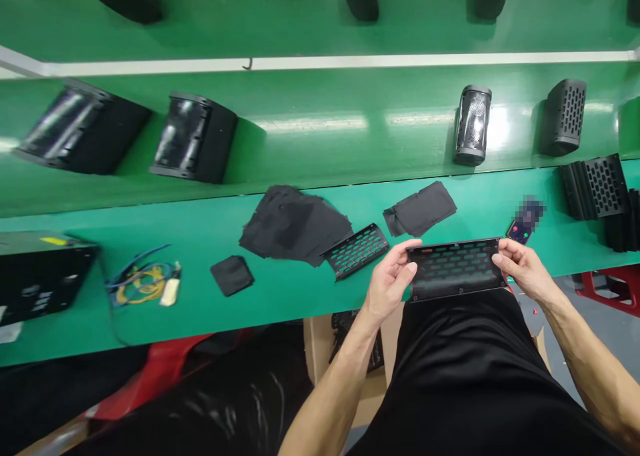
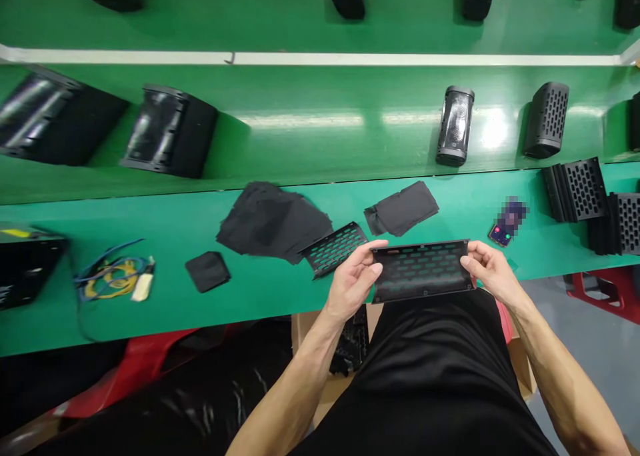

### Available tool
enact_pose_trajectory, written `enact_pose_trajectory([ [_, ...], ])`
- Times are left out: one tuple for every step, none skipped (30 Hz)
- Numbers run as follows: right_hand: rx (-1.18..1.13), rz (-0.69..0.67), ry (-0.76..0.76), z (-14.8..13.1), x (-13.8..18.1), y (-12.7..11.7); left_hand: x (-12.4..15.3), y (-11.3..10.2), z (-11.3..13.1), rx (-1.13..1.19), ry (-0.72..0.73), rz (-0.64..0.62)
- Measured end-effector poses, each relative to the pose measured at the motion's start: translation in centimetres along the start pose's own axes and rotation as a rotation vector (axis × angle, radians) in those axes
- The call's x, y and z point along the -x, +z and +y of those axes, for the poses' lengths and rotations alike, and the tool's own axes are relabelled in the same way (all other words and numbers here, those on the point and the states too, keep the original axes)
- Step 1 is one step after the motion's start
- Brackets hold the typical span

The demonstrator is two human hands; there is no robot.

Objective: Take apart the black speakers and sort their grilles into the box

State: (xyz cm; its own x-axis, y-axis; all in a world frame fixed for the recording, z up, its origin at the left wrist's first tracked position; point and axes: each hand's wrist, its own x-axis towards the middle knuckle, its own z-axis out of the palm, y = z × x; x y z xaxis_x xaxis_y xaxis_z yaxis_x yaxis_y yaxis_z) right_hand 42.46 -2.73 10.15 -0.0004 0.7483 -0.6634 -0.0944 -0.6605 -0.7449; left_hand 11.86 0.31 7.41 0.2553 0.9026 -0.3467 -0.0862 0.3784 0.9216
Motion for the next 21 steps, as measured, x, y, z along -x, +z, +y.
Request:
enact_pose_trajectory([
  [0.008,0.005,-0.004,-0.1,0.0,0.0,0.0,0.0,0.1,-0.009,0.005,-0.001],
  [0.011,0.016,-0.009,-0.1,0.0,0.0,0.0,0.0,0.3,-0.013,0.008,-0.001],
  [0.007,0.031,-0.016,-0.1,-0.1,0.0,0.0,0.0,0.3,-0.013,0.011,0.0],
  [-0.001,0.043,-0.021,-0.1,-0.1,0.0,0.0,0.1,0.4,-0.012,0.015,0.003],
  [-0.011,0.051,-0.024,-0.2,-0.1,0.0,0.0,0.1,0.4,-0.011,0.021,0.007],
  [-0.021,0.051,-0.022,-0.2,-0.1,0.0,0.0,0.1,0.4,-0.011,0.026,0.013],
  [-0.03,0.044,-0.014,-0.2,-0.1,0.0,0.0,0.1,0.3,-0.013,0.03,0.021],
  [-0.038,0.033,-0.004,-0.2,0.0,0.0,0.1,0.1,0.3,-0.017,0.032,0.031],
  [-0.042,0.018,0.008,-0.3,0.0,0.1,0.2,0.0,0.2,-0.023,0.033,0.042],
  [-0.046,0.003,0.019,-0.3,0.0,0.1,0.3,0.0,0.1,-0.03,0.033,0.054],
  [-0.053,-0.008,0.025,-0.3,0.0,0.2,0.5,-0.1,0.0,-0.037,0.032,0.063],
  [-0.06,-0.012,0.026,-0.3,0.0,0.2,0.6,-0.2,-0.1,-0.039,0.029,0.069],
  [-0.068,-0.01,0.022,-0.4,0.0,0.2,0.7,-0.3,-0.2,-0.029,0.023,0.07],
  [-0.077,-0.006,0.017,-0.4,-0.1,0.1,0.7,-0.4,-0.4,0.005,0.015,0.062],
  [-0.085,-0.002,0.011,-0.5,-0.3,0.0,0.6,-0.6,-0.5,0.07,-0.001,0.04],
  [-0.091,-0.001,0.005,-0.6,-0.5,-0.1,0.2,-0.7,-0.7,0.163,-0.029,0.002],
  [-0.092,-0.011,0.004,-0.7,-0.8,-0.1,-0.3,-0.9,-0.8,0.276,-0.075,-0.052],
  [-0.088,-0.032,0.008,-0.9,-1.1,-0.2,-1.0,-0.9,-1.0,0.392,-0.142,-0.126],
  [-0.079,-0.061,0.013,-1.0,-1.6,-0.2,-2.0,-0.9,-1.3,0.496,-0.226,-0.219],
  [-0.061,-0.099,0.019,-1.1,-2.2,-0.1,-3.1,-0.7,-1.5,0.577,-0.319,-0.32],
  [-0.037,-0.141,0.024,-1.3,-2.9,0.1,-4.2,-0.5,-1.7,0.633,-0.403,-0.415],
])
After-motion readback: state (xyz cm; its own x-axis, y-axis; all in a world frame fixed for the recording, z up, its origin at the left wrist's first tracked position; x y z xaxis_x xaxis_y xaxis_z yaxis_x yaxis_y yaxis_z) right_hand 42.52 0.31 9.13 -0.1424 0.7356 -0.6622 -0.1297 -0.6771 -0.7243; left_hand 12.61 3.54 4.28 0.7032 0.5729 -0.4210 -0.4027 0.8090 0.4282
